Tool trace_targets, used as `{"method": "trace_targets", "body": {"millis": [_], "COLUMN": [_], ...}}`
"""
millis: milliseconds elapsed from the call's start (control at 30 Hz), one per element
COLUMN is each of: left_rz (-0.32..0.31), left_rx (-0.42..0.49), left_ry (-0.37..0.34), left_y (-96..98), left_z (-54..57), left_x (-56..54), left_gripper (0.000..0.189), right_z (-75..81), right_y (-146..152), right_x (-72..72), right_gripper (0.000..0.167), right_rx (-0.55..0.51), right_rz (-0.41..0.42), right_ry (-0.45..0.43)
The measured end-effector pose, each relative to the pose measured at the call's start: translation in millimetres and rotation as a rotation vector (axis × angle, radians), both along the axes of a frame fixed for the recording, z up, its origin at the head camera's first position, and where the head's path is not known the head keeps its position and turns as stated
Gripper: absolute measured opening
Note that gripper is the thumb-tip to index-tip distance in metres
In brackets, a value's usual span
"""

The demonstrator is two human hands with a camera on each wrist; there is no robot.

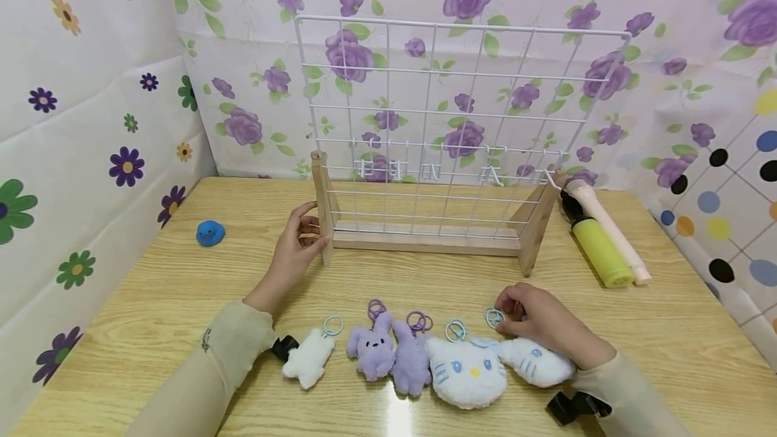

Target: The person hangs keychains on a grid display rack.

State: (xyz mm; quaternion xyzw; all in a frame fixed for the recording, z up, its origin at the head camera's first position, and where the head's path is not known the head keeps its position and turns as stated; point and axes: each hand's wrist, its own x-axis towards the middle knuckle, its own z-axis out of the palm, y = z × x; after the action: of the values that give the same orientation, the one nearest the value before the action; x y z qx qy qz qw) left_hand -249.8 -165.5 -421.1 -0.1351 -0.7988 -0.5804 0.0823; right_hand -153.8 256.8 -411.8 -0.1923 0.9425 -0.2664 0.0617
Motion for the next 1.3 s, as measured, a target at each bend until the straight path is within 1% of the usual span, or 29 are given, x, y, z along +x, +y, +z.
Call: {"method": "trace_targets", "body": {"millis": [133,300,400,633,867,1000,1100,1300], "left_rz": [-0.003,-0.003,-0.001,-0.005,0.004,-0.005,-0.010,-0.005], "left_rx": [-0.002,-0.002,-0.005,-0.007,-0.005,0.004,0.002,0.014], "left_ry": [0.002,0.002,0.006,0.005,0.007,0.010,0.015,0.015], "left_y": [-0.5,-1.4,-1.6,-1.2,-0.3,0.1,0.4,-0.4], "left_z": [-1.5,-4.2,-4.4,-5.2,-4.1,-5.0,-5.8,-3.9], "left_x": [-1.7,-3.4,-3.3,-2.6,-1.7,-0.9,-0.9,-1.6], "left_gripper": [0.067,0.066,0.066,0.066,0.066,0.066,0.066,0.067], "right_z": [1.3,2.5,2.1,2.6,2.6,0.6,0.3,8.5], "right_y": [-2,-2,-2,1,4,7,8,8], "right_x": [0.5,0.9,0.8,1.7,1.0,0.8,1.1,2.0], "right_gripper": [0.019,0.018,0.019,0.020,0.014,0.009,0.008,0.007], "right_rx": [0.031,0.034,0.019,-0.052,-0.100,-0.095,-0.080,-0.060], "right_rz": [0.003,0.010,0.017,0.036,0.047,0.034,0.028,0.022], "right_ry": [0.011,-0.001,-0.013,-0.025,-0.028,-0.027,-0.017,0.018]}}
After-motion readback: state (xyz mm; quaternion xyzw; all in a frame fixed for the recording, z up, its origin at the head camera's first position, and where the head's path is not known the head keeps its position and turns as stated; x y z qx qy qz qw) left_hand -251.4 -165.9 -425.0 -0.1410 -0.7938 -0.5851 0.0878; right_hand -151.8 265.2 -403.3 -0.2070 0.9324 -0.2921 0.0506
